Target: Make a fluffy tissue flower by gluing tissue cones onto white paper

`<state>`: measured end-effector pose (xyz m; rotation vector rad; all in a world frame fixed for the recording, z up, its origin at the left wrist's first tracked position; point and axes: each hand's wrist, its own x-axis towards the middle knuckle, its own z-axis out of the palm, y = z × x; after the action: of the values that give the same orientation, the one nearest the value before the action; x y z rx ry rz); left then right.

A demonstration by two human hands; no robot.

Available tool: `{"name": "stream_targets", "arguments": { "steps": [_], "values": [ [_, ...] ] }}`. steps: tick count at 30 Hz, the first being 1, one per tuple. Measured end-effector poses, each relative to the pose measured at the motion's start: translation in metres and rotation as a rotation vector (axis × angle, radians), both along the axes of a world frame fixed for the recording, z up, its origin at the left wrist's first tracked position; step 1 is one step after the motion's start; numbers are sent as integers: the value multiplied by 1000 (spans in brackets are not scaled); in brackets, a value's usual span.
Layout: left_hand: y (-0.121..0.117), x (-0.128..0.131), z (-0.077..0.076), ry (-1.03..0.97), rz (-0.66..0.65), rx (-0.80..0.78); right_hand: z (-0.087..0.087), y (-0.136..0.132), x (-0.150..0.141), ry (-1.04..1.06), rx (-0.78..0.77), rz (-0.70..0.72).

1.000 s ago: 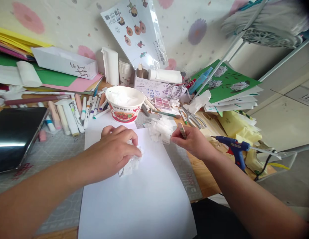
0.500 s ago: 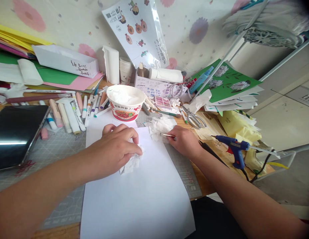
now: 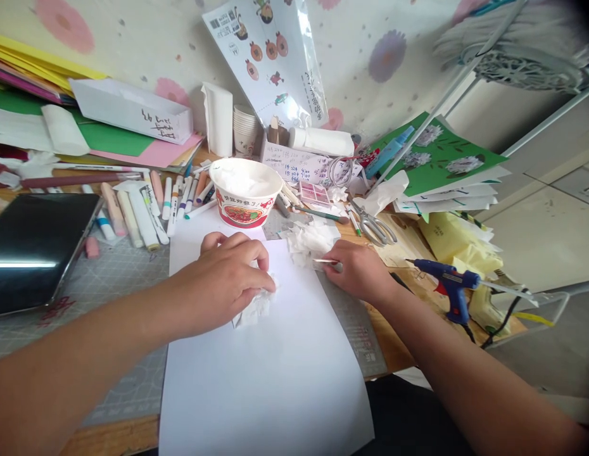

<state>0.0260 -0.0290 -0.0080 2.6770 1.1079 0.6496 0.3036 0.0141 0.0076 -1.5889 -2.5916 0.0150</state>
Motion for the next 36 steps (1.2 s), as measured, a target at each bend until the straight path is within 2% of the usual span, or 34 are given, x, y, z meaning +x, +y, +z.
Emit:
{"name": "stream_targets", "arguments": {
  "steps": [6, 14, 22, 25, 27, 30, 32, 34, 36],
  "values": [
    [1, -1, 0, -9, -2, 7, -4, 2, -5, -19, 23, -44],
    [1, 0, 0, -3, -4, -10, 0, 6, 4, 29, -17, -18],
    [1, 0, 0, -11, 3, 6, -3, 1, -3, 8, 2, -7],
    [2, -1, -1, -17, 4, -2, 4, 0, -3, 72, 1, -1],
    [2, -1, 0, -23, 4, -13, 17, -6, -2, 134, -9, 16],
    [2, 0, 5, -1, 21, -73, 41, -24, -6, 298, -179, 132],
    [1, 1, 10, 29, 42, -132, 52, -38, -13, 529, -511, 280],
    [1, 3, 14, 51, 58, -173, 53, -47, -25, 663, -756, 341],
    [1, 3, 17, 65, 61, -198, 44, -50, -38, 687, -852, 295]
  ]
}}
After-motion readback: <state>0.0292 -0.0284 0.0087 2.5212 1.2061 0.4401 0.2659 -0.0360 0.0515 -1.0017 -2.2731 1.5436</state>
